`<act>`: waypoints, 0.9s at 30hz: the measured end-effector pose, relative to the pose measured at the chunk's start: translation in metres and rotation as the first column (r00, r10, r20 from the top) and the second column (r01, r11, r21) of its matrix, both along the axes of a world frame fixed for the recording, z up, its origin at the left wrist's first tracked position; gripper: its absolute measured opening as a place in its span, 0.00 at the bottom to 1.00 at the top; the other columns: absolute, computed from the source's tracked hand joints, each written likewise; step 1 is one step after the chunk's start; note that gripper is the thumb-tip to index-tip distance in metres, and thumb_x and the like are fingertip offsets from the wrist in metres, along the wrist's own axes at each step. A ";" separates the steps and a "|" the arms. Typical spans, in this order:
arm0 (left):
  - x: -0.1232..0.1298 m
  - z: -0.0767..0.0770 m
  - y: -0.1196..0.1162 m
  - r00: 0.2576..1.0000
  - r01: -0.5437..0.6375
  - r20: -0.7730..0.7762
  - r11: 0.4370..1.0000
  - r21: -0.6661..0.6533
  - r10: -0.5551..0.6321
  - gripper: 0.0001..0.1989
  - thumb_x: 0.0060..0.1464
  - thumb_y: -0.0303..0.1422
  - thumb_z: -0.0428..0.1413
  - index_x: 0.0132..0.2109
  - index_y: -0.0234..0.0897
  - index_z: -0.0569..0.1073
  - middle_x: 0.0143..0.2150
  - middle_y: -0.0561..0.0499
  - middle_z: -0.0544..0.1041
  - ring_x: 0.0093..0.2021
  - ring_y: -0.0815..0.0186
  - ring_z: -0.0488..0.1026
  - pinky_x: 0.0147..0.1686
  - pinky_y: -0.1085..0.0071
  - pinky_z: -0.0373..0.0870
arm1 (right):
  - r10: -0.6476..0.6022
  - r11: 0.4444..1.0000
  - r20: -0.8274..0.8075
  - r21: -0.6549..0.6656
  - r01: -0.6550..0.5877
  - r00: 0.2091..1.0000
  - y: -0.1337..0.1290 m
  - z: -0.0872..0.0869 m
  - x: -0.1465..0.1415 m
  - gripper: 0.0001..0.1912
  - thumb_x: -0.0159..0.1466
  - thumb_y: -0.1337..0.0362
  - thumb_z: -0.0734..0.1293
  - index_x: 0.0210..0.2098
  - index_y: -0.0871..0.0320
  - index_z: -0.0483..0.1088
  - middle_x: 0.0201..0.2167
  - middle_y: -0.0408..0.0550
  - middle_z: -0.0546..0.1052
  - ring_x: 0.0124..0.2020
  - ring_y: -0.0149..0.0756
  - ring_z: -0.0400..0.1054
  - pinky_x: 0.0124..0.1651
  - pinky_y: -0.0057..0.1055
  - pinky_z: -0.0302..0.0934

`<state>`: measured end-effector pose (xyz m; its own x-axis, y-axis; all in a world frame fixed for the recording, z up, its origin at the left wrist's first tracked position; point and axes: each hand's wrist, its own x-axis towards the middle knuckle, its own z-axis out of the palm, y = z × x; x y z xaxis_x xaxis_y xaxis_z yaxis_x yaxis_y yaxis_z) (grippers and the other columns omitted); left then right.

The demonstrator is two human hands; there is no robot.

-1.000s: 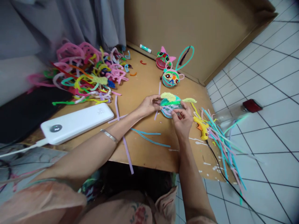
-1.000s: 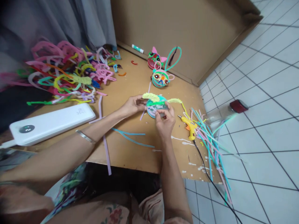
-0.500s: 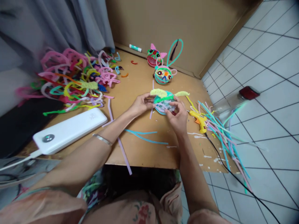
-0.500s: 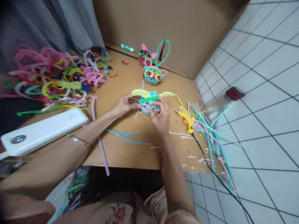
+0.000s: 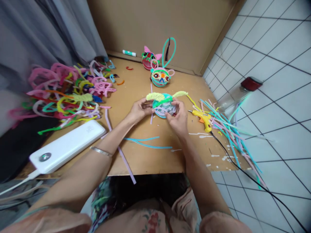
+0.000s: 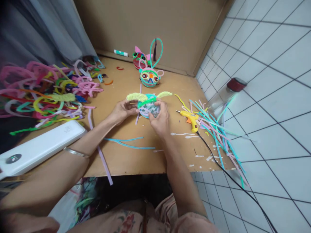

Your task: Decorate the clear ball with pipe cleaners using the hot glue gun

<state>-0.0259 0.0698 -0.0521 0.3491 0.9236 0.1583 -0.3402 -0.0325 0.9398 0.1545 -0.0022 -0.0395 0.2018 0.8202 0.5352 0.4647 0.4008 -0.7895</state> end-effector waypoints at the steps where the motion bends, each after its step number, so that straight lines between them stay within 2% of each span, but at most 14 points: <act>1: 0.000 0.000 0.000 1.000 -0.003 -0.001 1.000 0.002 0.003 0.29 0.29 0.32 0.74 0.44 0.34 0.77 0.43 0.48 0.80 0.43 0.62 0.78 0.50 0.59 0.76 | 0.002 1.000 0.003 0.003 -0.002 1.000 0.001 -0.001 0.000 0.21 0.55 0.64 0.71 0.46 0.50 0.62 0.59 0.53 0.71 0.63 0.46 0.66 0.63 0.46 0.64; 10: -0.001 -0.002 0.003 1.000 0.008 -0.009 1.000 0.001 -0.008 0.30 0.29 0.30 0.74 0.45 0.33 0.77 0.43 0.48 0.80 0.43 0.62 0.77 0.52 0.58 0.75 | 0.004 1.000 -0.012 -0.002 -0.004 1.000 0.004 -0.003 0.004 0.20 0.55 0.62 0.71 0.46 0.51 0.63 0.56 0.52 0.73 0.62 0.45 0.66 0.62 0.45 0.64; 14: 0.001 -0.003 0.005 1.000 0.008 0.020 1.000 -0.005 -0.008 0.29 0.28 0.28 0.73 0.43 0.33 0.77 0.40 0.50 0.79 0.40 0.65 0.76 0.46 0.63 0.76 | 0.012 1.000 -0.057 -0.011 -0.013 0.998 0.004 0.000 0.004 0.22 0.53 0.63 0.71 0.46 0.51 0.63 0.54 0.52 0.73 0.60 0.45 0.67 0.62 0.46 0.64; 17: 0.002 -0.004 0.005 1.000 0.017 0.021 1.000 0.015 -0.017 0.30 0.30 0.28 0.73 0.45 0.34 0.76 0.41 0.49 0.79 0.40 0.65 0.76 0.44 0.65 0.76 | 0.023 0.999 -0.112 -0.023 -0.026 0.993 0.003 0.003 0.003 0.23 0.51 0.64 0.71 0.45 0.52 0.61 0.53 0.52 0.72 0.58 0.44 0.69 0.60 0.45 0.64; 22: 0.001 -0.004 0.006 1.000 0.009 -0.028 0.999 0.038 -0.008 0.32 0.31 0.31 0.73 0.48 0.33 0.76 0.43 0.47 0.79 0.41 0.64 0.76 0.51 0.60 0.74 | 0.052 0.998 -0.189 -0.026 -0.058 0.981 0.003 0.007 0.003 0.24 0.49 0.65 0.70 0.44 0.52 0.60 0.51 0.51 0.71 0.51 0.42 0.72 0.54 0.42 0.68; 27: 0.001 -0.005 0.010 1.000 0.000 -0.023 1.000 0.018 0.001 0.32 0.29 0.32 0.74 0.46 0.32 0.78 0.42 0.47 0.80 0.42 0.63 0.77 0.53 0.56 0.74 | -0.008 1.000 -0.093 0.014 0.010 0.996 0.006 0.004 0.002 0.25 0.50 0.66 0.70 0.47 0.51 0.62 0.51 0.50 0.69 0.52 0.41 0.69 0.54 0.41 0.68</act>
<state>-0.0252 0.0793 -0.0574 0.3523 0.9209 0.1667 -0.3187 -0.0495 0.9466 0.1568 0.0038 -0.0352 0.2586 0.8103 0.5259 0.3930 0.4090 -0.8235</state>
